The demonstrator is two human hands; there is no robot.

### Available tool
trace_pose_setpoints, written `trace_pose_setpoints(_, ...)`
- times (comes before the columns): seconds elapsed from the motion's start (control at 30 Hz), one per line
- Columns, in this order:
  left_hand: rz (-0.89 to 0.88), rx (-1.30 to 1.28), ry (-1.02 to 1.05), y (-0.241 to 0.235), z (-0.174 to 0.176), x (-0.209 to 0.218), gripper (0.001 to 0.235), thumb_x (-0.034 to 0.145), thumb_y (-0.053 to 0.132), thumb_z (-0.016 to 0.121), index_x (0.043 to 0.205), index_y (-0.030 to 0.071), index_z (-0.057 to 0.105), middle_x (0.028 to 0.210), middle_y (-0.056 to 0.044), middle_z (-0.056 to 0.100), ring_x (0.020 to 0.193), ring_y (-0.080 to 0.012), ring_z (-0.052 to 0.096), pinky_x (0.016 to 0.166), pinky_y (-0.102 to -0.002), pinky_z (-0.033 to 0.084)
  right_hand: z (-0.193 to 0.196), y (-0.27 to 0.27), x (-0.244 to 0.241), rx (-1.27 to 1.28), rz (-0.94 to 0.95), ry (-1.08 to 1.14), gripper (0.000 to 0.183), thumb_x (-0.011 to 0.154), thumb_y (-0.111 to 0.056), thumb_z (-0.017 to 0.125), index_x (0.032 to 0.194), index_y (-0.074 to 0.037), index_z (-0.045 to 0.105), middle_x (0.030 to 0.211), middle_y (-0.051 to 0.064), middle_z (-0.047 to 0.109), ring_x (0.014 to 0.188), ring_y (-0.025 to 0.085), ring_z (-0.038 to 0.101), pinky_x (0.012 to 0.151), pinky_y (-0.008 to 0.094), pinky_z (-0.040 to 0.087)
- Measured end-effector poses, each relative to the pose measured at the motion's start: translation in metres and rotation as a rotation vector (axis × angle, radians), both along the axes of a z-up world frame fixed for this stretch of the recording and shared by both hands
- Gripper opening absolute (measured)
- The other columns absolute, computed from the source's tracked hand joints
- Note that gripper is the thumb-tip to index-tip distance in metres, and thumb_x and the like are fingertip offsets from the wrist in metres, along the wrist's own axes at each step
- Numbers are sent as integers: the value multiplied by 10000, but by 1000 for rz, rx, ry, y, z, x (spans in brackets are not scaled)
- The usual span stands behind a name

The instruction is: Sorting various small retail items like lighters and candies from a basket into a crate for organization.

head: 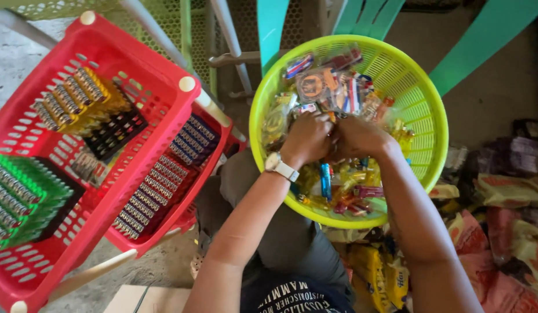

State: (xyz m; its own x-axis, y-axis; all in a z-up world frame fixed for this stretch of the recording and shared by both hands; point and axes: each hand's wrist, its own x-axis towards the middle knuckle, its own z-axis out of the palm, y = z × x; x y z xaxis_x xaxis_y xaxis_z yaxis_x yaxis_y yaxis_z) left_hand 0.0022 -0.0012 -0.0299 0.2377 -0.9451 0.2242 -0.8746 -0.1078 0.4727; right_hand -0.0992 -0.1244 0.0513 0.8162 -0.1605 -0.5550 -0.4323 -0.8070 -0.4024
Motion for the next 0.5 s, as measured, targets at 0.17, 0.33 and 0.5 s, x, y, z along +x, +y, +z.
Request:
trace_pose_setpoints(0.17,35,-179,105,7,21,-2,435,916,269,602,1287,43,632,1127,-169,746,961,-333,722,897,-468,552,8,-13,-8,91,-84,-31,239,725,-226,867,934,-134,800,911,21,809,778,179,786,807,352,607)
trace_pose_setpoints(0.33,64,-26,338,13,50,-5,494,1029,314,558,1465,86,517,1167,-156,739,899,-331,748,847,-453,589,14,-40,-22,122,-297,-406,144,831,-132,808,958,-68,789,809,75,780,646,164,732,618,334,603)
trace_pose_setpoints(0.5,41,-372,203,10,30,-3,535,1033,280,579,1494,41,448,1362,-224,632,992,-392,714,847,-467,583,-1,-62,-26,340,-604,-815,107,975,-77,730,1021,15,755,799,100,734,646,115,708,593,251,591)
